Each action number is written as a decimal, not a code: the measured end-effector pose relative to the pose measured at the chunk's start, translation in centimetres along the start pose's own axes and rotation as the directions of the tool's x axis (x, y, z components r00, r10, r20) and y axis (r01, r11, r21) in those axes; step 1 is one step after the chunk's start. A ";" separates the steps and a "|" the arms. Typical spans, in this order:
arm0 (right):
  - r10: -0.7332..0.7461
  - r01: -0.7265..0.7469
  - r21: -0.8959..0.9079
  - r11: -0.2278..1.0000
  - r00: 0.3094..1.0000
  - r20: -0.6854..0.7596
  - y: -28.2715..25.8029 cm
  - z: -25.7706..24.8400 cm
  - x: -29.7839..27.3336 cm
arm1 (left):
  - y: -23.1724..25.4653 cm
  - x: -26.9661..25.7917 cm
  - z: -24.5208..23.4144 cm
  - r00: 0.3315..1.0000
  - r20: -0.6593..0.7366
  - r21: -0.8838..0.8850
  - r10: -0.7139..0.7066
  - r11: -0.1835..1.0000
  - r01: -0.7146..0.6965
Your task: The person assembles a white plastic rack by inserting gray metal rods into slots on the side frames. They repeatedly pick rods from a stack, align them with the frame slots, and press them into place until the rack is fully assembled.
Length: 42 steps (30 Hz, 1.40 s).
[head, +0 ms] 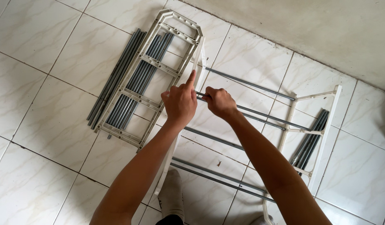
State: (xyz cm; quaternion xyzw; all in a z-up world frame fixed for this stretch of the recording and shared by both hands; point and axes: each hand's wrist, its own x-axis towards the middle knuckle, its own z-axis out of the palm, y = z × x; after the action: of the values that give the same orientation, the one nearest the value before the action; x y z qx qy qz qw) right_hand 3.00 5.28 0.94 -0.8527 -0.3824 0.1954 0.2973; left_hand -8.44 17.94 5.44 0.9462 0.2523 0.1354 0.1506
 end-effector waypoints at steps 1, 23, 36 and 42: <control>0.041 -0.044 0.050 0.998 0.998 0.054 0.4 -0.3 0.4 | 0.1 0.0 0.0 1.000 0.015 -0.004 -0.007 1.000 0.007; -0.354 0.320 -0.194 0.927 0.918 -0.180 3.9 -1.1 -1.7 | -0.4 0.3 0.3 0.988 -0.122 -0.208 0.095 0.971 -0.119; -0.013 0.017 -0.053 0.998 0.997 0.071 2.5 -3.0 -1.2 | -1.5 1.0 0.8 0.980 0.160 -0.606 0.114 0.795 0.006; 0.003 -0.021 0.092 0.996 0.983 0.183 3.1 -3.7 0.4 | -0.5 1.3 -0.6 0.979 0.190 -0.497 0.072 0.867 0.033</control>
State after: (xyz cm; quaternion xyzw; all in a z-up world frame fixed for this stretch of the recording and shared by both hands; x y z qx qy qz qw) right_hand 6.98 2.68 1.61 -0.8186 -0.3933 0.2923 0.2994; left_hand -7.72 19.13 6.05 0.8867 0.1826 0.1006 0.4127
